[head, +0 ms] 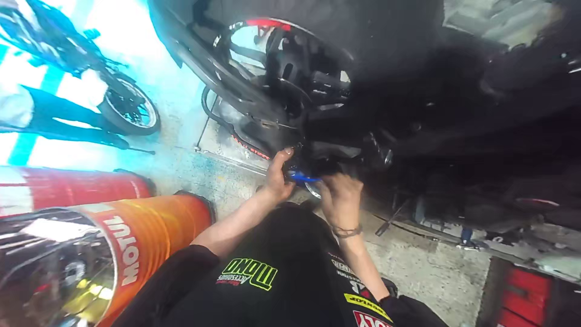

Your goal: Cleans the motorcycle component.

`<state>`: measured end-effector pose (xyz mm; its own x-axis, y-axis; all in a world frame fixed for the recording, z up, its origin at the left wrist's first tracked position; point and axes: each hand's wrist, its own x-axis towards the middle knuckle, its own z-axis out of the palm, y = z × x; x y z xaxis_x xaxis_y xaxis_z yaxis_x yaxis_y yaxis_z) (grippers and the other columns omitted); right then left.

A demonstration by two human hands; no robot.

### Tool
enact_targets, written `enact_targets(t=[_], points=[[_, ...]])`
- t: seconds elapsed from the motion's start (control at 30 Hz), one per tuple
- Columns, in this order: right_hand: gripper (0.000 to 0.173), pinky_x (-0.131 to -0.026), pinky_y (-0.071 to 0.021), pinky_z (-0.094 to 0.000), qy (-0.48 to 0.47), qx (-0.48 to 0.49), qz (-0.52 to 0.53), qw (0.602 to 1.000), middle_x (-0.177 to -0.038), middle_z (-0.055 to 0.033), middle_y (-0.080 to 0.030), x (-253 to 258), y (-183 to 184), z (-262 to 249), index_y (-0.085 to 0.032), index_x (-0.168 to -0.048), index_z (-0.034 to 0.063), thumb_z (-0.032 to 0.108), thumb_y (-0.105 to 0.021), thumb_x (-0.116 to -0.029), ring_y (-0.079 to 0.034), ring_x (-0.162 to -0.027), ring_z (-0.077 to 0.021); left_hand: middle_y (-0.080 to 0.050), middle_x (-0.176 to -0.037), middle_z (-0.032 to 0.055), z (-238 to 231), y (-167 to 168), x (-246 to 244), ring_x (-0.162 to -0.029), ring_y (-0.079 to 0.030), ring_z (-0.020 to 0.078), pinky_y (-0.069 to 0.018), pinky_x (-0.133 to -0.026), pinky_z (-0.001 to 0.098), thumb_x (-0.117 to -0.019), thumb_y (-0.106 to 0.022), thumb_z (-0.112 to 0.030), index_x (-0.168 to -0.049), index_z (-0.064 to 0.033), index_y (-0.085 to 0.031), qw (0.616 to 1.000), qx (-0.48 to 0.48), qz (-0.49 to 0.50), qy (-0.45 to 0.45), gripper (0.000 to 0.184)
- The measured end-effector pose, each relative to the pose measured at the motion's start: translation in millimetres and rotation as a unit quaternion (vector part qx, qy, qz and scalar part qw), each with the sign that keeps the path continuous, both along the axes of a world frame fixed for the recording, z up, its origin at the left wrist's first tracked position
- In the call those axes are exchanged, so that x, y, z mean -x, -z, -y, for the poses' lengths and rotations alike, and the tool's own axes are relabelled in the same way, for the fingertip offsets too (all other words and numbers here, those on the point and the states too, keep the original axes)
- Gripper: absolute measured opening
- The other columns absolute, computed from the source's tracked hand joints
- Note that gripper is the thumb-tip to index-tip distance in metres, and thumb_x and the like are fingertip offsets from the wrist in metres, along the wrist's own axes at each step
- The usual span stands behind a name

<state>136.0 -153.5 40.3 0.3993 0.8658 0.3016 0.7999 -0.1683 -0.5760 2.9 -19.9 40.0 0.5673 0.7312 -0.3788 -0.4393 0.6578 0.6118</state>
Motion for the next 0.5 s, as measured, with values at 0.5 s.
enact_targets(t=[0.5], points=[[0.034, -0.094, -0.0428, -0.0534, 0.067, 0.010, 0.023, 0.997, -0.091, -0.0036, -0.073, 22, -2, 1, -0.076, -0.098, 0.0162, 0.044, -0.058, -0.1025, -0.067, -0.089, -0.0212, -0.069, -0.098, 0.0082, 2, 7, 2, -0.086, -0.068, 0.0193, -0.0586, -0.077, 0.0419, -0.0978, -0.048, -0.038, -0.123, -0.0128, -0.060, 0.998, -0.042, -0.025, 0.045, 0.038]])
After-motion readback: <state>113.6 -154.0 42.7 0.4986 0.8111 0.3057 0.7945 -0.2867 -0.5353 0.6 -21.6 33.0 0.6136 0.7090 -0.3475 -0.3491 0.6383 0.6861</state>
